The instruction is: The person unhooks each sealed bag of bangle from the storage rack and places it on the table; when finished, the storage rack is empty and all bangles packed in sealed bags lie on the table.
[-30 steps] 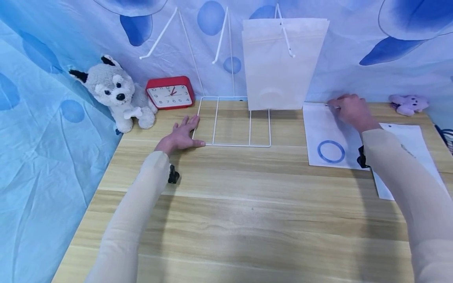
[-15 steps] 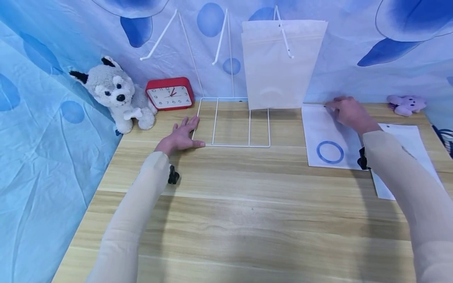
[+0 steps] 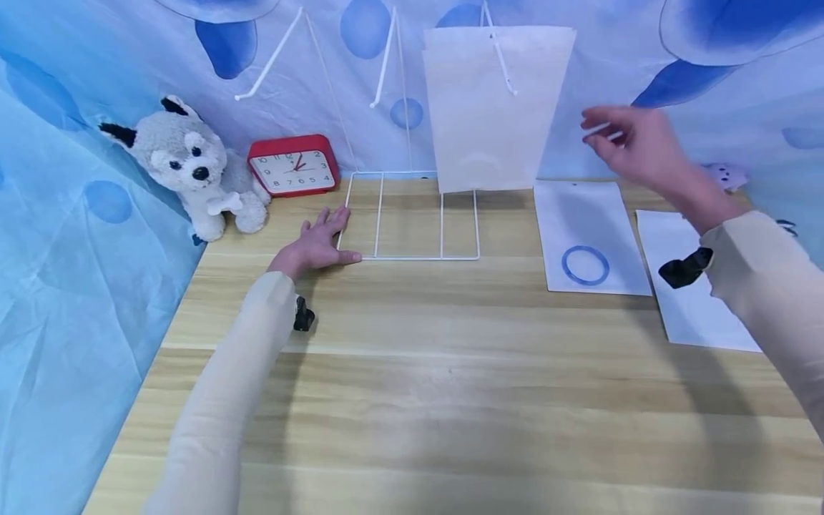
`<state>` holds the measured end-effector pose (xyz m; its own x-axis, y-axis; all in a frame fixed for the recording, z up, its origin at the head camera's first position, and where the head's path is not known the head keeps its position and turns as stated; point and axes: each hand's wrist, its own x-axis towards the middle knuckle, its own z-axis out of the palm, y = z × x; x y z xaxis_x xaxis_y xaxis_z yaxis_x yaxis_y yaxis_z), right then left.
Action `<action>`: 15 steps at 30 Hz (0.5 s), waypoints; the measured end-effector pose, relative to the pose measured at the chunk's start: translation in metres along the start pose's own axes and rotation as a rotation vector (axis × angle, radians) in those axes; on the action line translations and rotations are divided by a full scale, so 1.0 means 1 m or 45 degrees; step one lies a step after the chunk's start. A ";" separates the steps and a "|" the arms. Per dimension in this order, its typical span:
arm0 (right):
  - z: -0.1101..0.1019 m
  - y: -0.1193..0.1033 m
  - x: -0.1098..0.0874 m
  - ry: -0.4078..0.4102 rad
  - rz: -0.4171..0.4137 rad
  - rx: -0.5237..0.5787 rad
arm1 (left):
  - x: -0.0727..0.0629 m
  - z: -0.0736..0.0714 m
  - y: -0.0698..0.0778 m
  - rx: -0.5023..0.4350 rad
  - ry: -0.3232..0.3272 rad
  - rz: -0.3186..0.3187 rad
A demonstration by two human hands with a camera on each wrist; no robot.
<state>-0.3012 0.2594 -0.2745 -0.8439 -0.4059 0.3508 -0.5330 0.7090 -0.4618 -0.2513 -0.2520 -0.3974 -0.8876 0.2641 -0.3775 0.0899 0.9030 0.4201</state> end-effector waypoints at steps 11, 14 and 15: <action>-0.030 -0.072 0.025 0.203 0.073 0.296 | -0.002 -0.007 0.001 -0.002 -0.001 0.007; -0.031 -0.079 0.027 0.220 0.118 0.382 | -0.001 -0.003 0.001 0.000 -0.006 0.018; -0.031 -0.080 0.028 0.225 0.140 0.417 | 0.000 -0.001 0.002 0.001 -0.009 0.022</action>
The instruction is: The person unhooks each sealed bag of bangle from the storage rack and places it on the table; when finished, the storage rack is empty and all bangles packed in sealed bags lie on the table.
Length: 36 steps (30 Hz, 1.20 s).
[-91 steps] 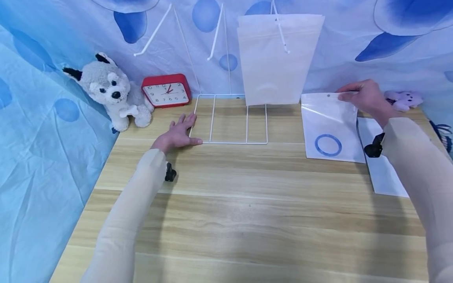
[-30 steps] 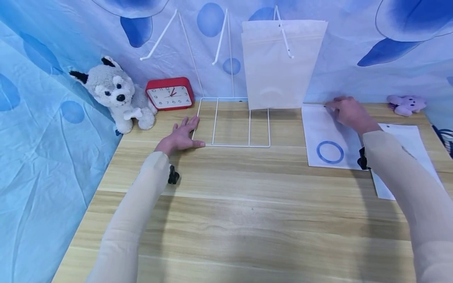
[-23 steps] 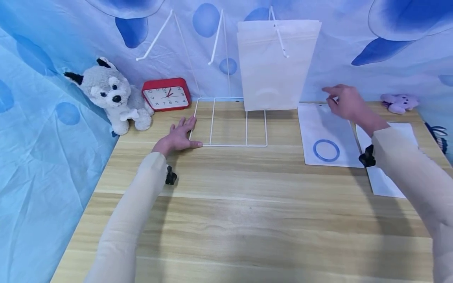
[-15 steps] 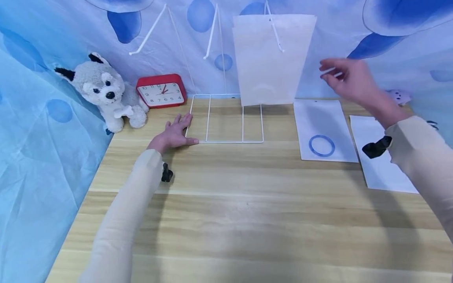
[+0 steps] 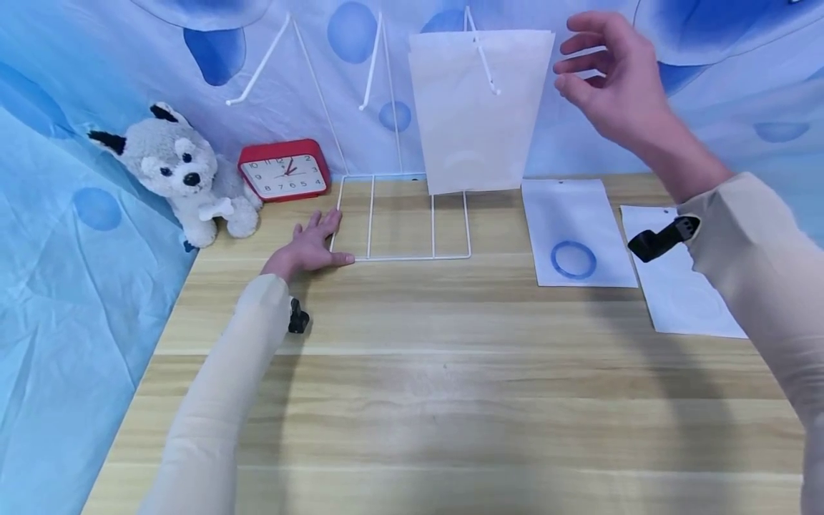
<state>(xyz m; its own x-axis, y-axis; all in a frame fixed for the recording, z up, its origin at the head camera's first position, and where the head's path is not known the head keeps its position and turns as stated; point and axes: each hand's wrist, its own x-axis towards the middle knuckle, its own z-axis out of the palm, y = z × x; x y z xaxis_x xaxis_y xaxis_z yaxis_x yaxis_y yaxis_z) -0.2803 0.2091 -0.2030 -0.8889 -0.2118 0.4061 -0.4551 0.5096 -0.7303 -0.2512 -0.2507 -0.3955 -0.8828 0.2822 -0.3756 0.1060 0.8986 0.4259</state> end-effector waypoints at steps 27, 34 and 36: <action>0.016 0.005 0.015 0.112 -0.013 0.123 | 0.013 0.012 0.000 -0.021 0.037 0.016; 0.018 0.002 0.017 0.047 -0.011 0.105 | 0.011 0.013 0.002 -0.018 0.026 0.018; 0.018 0.000 0.017 0.026 -0.003 0.099 | 0.011 0.012 0.002 -0.014 0.029 0.018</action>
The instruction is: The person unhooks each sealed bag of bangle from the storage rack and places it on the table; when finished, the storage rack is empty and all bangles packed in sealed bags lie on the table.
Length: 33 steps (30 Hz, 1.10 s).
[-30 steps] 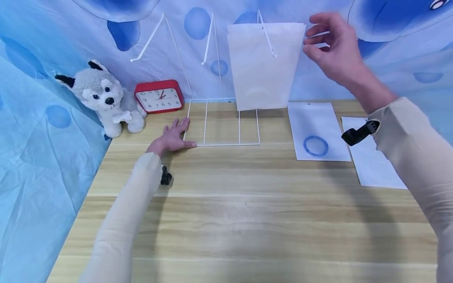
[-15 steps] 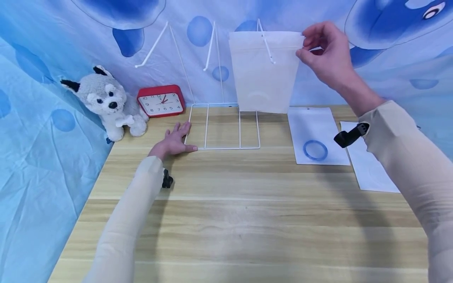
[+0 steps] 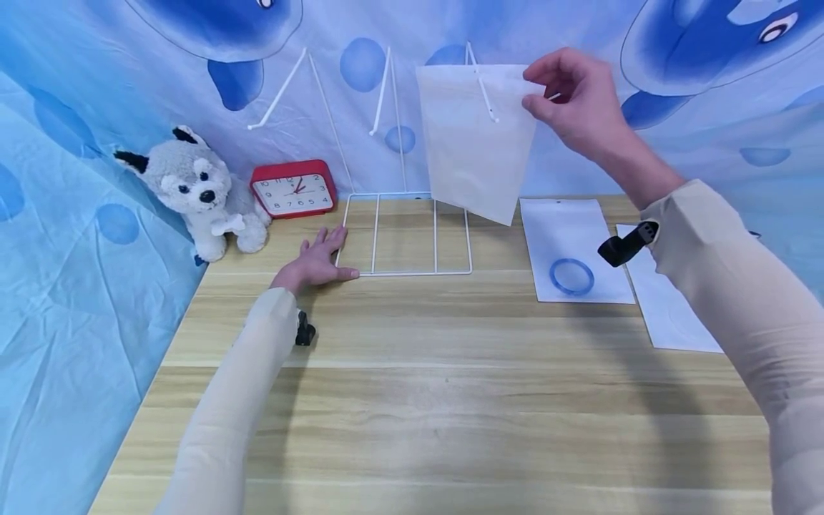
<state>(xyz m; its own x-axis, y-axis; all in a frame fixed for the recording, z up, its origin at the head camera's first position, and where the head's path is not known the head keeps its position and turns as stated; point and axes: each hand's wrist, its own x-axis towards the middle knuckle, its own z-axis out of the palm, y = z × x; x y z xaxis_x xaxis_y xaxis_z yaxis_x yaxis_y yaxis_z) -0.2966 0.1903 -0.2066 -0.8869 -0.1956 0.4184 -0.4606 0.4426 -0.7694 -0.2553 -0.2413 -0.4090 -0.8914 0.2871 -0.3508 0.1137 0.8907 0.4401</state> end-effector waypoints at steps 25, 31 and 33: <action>0.015 -0.006 0.012 -0.239 0.145 -0.133 | 0.000 0.002 -0.001 0.001 0.022 -0.004; 0.011 -0.007 0.009 -0.230 0.120 -0.159 | 0.002 0.002 0.000 0.005 0.016 -0.005; 0.009 -0.008 0.007 -0.222 0.109 -0.171 | 0.003 0.001 0.001 0.008 0.014 -0.003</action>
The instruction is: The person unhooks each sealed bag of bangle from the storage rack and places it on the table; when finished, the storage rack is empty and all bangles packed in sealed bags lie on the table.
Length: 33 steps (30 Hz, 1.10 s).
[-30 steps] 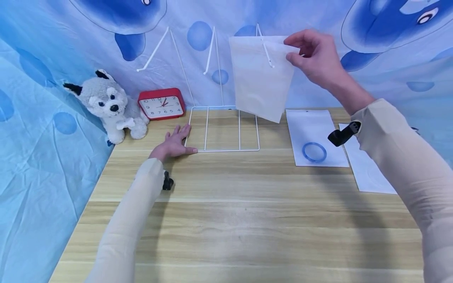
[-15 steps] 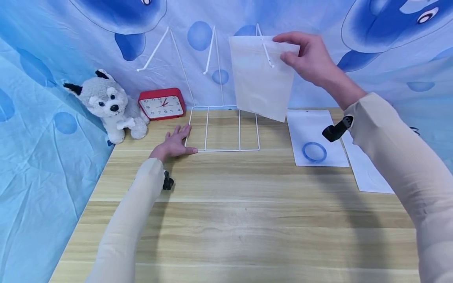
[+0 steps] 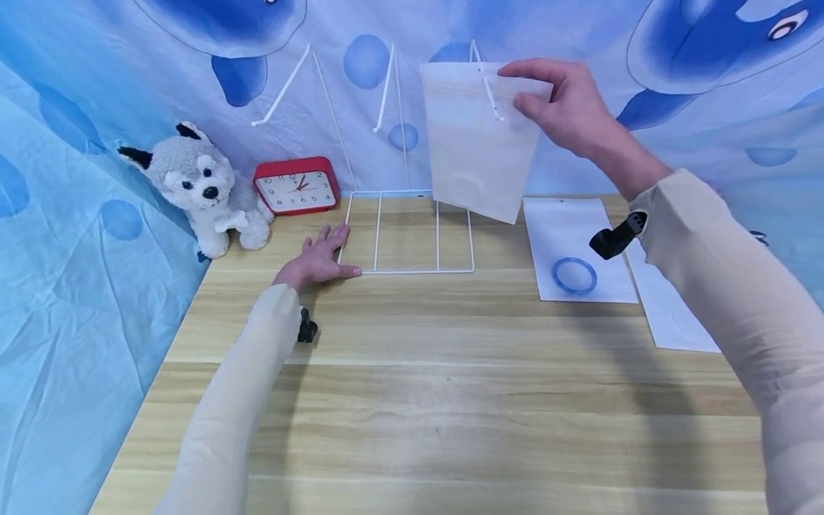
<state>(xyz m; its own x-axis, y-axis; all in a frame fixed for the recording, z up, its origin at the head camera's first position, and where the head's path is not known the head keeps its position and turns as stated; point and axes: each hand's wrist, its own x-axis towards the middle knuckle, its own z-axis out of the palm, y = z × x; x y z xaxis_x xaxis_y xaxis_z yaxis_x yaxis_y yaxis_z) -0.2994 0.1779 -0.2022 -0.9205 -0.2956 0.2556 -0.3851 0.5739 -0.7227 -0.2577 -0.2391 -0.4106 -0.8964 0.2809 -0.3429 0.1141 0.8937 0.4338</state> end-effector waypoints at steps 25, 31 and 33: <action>-0.013 -0.002 -0.024 -0.033 -0.040 0.039 | -0.002 -0.003 0.002 -0.017 -0.007 0.021; -0.016 -0.002 -0.028 -0.052 -0.050 0.135 | -0.002 -0.003 0.000 -0.013 -0.004 0.022; -0.017 -0.002 -0.030 -0.058 -0.060 0.116 | -0.002 -0.004 0.000 -0.017 -0.002 0.023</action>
<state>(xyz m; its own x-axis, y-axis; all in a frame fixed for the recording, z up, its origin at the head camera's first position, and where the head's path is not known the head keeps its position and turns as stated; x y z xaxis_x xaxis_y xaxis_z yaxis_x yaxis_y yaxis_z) -0.2725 0.1983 -0.1972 -0.8965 -0.3566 0.2628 -0.4186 0.4875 -0.7663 -0.2573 -0.2411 -0.4068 -0.8935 0.2975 -0.3365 0.1243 0.8837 0.4512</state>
